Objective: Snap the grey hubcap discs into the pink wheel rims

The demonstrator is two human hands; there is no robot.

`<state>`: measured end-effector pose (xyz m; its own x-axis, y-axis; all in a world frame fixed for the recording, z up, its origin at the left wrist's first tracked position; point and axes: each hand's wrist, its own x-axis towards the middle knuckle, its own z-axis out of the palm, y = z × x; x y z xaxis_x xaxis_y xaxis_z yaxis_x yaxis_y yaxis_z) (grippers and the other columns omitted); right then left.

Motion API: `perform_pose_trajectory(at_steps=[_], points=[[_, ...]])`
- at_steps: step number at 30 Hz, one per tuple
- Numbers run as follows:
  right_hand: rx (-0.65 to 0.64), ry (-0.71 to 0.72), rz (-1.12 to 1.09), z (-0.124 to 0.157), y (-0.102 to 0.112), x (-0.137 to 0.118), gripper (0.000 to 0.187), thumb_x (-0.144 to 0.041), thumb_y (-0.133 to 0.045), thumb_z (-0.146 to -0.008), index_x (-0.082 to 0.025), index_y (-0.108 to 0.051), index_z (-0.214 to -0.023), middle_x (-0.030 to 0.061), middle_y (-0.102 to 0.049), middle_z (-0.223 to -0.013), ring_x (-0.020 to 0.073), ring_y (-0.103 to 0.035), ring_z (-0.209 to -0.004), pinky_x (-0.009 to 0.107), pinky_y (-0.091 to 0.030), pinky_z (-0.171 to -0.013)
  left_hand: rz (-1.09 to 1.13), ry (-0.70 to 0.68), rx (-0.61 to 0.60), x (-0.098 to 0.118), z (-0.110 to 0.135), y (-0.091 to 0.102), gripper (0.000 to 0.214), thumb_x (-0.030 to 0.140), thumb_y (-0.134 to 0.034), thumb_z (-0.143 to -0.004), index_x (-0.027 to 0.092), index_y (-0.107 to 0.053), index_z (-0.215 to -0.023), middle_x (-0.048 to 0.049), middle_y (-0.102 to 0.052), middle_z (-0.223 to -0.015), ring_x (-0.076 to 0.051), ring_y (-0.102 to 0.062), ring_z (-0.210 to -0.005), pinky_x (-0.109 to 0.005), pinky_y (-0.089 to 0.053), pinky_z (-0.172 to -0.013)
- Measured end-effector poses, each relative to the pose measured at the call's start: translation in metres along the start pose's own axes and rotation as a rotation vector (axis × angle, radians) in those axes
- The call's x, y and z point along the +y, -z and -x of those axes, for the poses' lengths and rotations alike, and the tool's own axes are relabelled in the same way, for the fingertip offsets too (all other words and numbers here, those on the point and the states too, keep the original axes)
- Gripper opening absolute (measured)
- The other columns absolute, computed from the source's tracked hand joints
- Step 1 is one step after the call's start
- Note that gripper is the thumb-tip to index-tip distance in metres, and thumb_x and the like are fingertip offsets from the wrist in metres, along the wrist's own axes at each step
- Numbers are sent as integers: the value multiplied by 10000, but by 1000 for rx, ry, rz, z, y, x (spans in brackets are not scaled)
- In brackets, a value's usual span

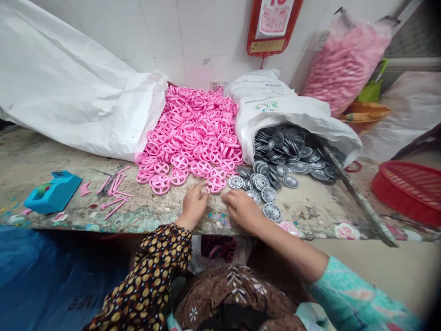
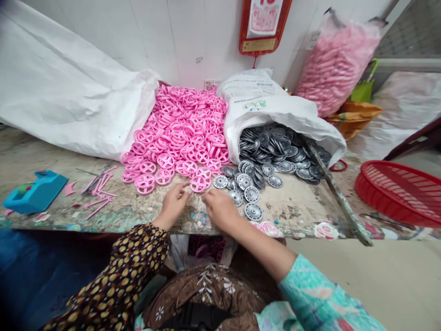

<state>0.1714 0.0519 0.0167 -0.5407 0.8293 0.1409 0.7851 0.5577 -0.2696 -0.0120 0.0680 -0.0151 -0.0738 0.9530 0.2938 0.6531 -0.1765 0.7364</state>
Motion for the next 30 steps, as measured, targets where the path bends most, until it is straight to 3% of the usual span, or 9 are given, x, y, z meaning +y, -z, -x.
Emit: perform_pose_trajectory(at_steps=[5,10,13,16,19,21,25,27,30], points=[[-56,-200,376,-42,11,33,431,-232,-404,-901,-120,-476,-1311,188,-540,-1230,286,-455,-1092,389,-346,-889,-272,-7,-24,9,-29,-26,601,266,-634,-725,130,-468,-1287,-164,-510,-1236,-302,-439,-1191,-435,-363,-987],[-136,-146,444,-49,4,42,372,-216,-348,-924,-144,-520,-1246,178,-603,-1138,273,-515,-1041,382,-367,-850,-246,54,-79,8,-35,-28,492,292,-706,-653,179,-557,-1109,-117,-537,-1111,-272,-523,-1060,-392,-424,-900],[-152,-91,464,-48,10,43,359,-180,-332,-926,-130,-540,-1214,179,-633,-1079,254,-575,-963,367,-406,-816,-29,186,-90,8,-31,-24,377,232,-711,-633,188,-553,-973,-59,-596,-926,-218,-594,-860,-359,-474,-784],[-38,-41,455,-43,21,36,406,-148,-330,-923,-133,-475,-1303,177,-598,-1187,236,-605,-943,354,-450,-806,440,458,-138,14,-23,-17,325,240,-690,-668,187,-532,-946,-3,-598,-710,-159,-589,-601,-310,-495,-605],[79,139,405,-33,22,18,442,-122,-353,-911,-123,-438,-1345,178,-504,-1332,238,-551,-1106,364,-441,-914,965,652,-207,25,-13,-8,223,289,-652,-731,167,-552,-888,-8,-612,-676,-125,-587,-544,-260,-499,-538],[79,244,354,-26,15,4,440,-108,-372,-897,-99,-461,-1328,186,-486,-1354,245,-490,-1200,390,-392,-997,1179,705,-219,30,-5,-2,165,282,-640,-755,155,-563,-826,-8,-614,-670,-108,-593,-563,-241,-517,-560],[40,228,194,-14,3,-16,521,-85,-420,-836,-52,-430,-1356,209,-420,-1405,307,-300,-1346,526,-202,-1102,1316,728,-166,35,8,8,115,207,-642,-758,156,-558,-818,6,-619,-689,-86,-581,-562,-232,-531,-577],[27,196,51,-11,7,-21,550,-118,-450,-815,-112,-438,-1365,162,-407,-1429,342,-179,-1387,622,-98,-1086,1320,708,-153,35,14,13,147,194,-656,-745,161,-554,-846,3,-633,-736,-91,-597,-592,-237,-534,-588],[97,132,-326,-12,25,-23,489,-228,-451,-860,-219,-459,-1348,93,-455,-1400,290,-289,-1348,572,-221,-1068,1283,622,-129,41,21,23,235,233,-681,-730,173,-537,-906,-4,-650,-795,-105,-617,-629,-245,-532,-594]])
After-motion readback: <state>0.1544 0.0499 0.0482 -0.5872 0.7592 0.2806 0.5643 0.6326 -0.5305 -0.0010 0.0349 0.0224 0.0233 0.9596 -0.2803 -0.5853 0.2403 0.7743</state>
